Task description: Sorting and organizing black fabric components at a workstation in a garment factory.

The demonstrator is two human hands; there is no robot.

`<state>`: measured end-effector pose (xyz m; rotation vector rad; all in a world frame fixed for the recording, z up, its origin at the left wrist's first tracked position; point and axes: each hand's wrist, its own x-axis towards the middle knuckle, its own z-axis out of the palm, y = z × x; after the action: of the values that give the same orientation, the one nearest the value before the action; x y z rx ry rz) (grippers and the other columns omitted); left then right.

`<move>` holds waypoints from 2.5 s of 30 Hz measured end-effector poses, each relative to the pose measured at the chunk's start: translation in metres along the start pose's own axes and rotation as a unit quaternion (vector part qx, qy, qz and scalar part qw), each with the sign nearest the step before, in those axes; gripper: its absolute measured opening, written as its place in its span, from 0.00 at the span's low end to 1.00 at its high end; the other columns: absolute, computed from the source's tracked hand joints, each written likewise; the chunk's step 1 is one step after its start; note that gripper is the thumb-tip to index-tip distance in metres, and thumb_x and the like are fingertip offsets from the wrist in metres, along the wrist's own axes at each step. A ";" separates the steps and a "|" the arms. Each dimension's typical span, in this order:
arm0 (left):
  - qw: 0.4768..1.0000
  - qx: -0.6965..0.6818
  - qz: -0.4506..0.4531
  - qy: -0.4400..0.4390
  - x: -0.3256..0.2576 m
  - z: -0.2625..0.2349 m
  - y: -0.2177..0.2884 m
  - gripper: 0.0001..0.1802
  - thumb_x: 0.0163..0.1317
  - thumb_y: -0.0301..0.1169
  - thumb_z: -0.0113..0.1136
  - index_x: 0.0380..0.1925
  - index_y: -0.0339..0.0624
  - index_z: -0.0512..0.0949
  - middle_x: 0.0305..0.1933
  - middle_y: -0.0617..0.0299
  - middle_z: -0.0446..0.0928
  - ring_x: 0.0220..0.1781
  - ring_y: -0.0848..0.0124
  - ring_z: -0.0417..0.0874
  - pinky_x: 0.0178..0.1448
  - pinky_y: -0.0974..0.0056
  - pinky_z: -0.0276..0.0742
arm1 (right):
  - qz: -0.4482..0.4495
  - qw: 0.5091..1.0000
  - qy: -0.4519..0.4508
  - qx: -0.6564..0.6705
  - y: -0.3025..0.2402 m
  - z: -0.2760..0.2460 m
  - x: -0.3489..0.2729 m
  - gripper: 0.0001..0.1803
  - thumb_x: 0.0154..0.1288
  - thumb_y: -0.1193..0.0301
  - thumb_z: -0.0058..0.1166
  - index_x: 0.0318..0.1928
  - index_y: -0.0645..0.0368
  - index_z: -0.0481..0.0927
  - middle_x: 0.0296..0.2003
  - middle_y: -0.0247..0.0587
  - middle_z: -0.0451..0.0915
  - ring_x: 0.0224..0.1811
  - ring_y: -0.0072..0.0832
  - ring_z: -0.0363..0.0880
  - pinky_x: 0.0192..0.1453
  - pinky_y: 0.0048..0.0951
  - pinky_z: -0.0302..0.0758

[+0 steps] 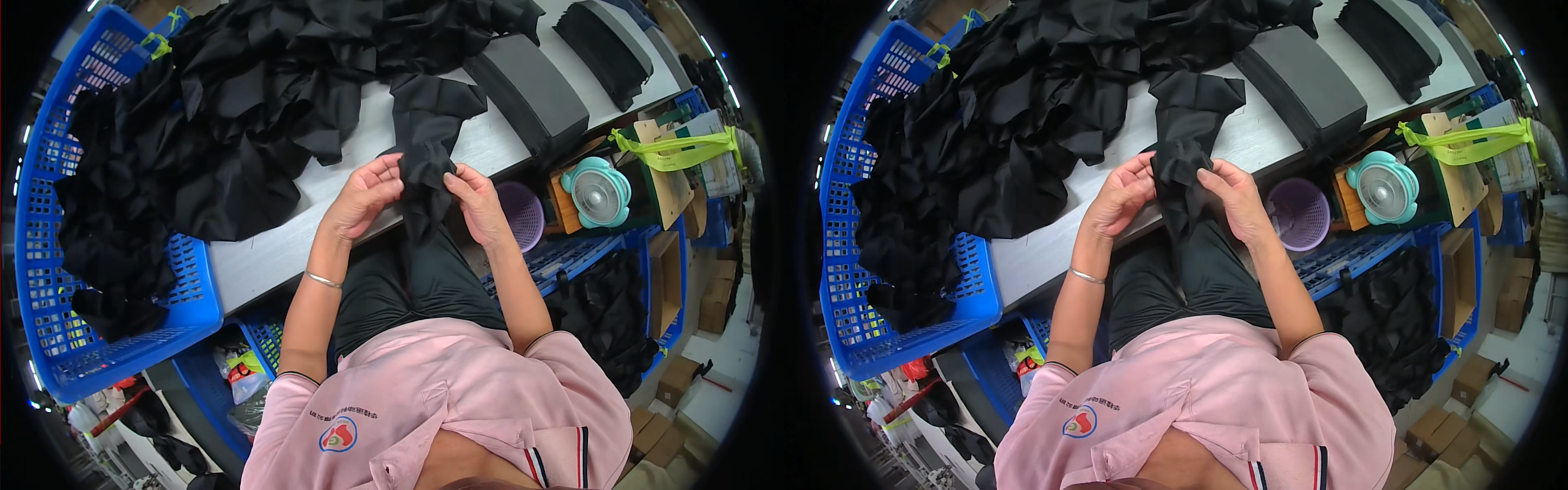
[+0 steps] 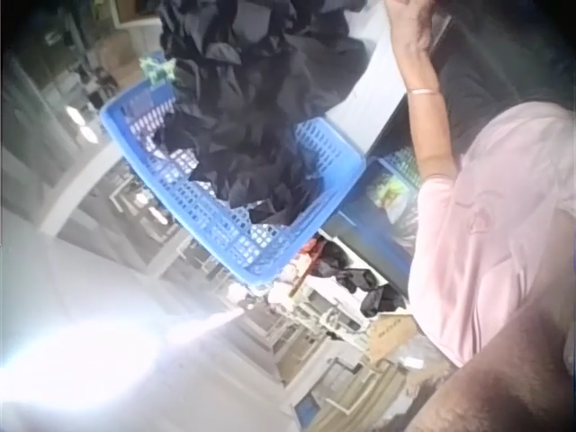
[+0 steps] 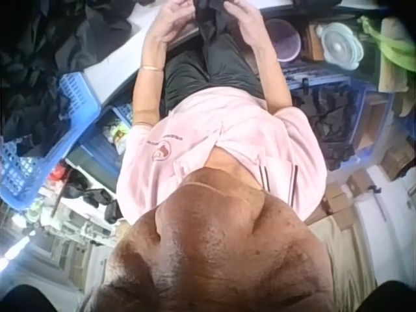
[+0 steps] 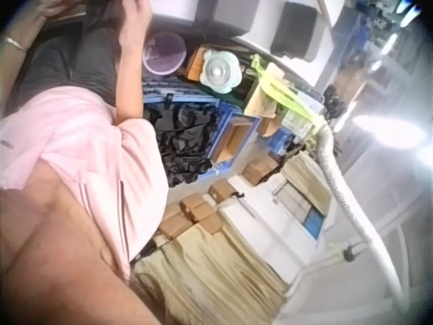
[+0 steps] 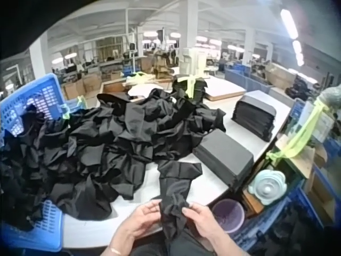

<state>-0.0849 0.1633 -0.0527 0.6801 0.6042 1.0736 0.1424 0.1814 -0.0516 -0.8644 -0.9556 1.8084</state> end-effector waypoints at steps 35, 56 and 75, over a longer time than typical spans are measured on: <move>0.783 0.437 0.260 0.359 0.006 0.017 -0.035 0.29 0.56 0.18 0.67 0.60 0.41 0.76 0.45 0.62 0.77 0.24 0.82 0.69 0.32 0.73 0.70 | -0.083 0.949 0.156 -0.260 0.010 0.011 0.014 0.22 0.65 0.68 0.64 0.54 0.65 0.74 0.27 0.40 0.81 0.23 0.18 0.77 0.28 0.26 0.75; 0.755 0.514 0.299 0.278 -0.008 0.051 0.006 0.36 0.52 0.24 0.70 0.64 0.47 0.74 0.65 0.60 0.70 0.44 0.73 0.75 0.40 0.71 0.74 | -0.341 0.498 0.323 -0.728 -0.112 -0.087 0.057 0.29 0.59 0.56 0.68 0.59 0.52 0.79 0.45 0.40 0.78 0.51 0.40 0.77 0.52 0.41 0.75; 0.989 0.137 0.062 -0.009 -0.044 0.120 -0.069 0.27 0.72 0.37 0.58 0.66 0.35 0.71 0.64 0.54 0.75 0.59 0.69 0.80 0.59 0.65 0.78 | -0.423 0.337 0.309 -0.782 -0.105 -0.053 0.006 0.07 0.62 0.69 0.60 0.29 0.54 0.76 0.29 0.34 0.72 0.33 0.32 0.76 0.34 0.32 0.73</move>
<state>0.0272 0.0764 -0.0214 0.9771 0.7087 1.1080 0.2255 0.2321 0.0142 -1.3961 -1.8831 -0.9319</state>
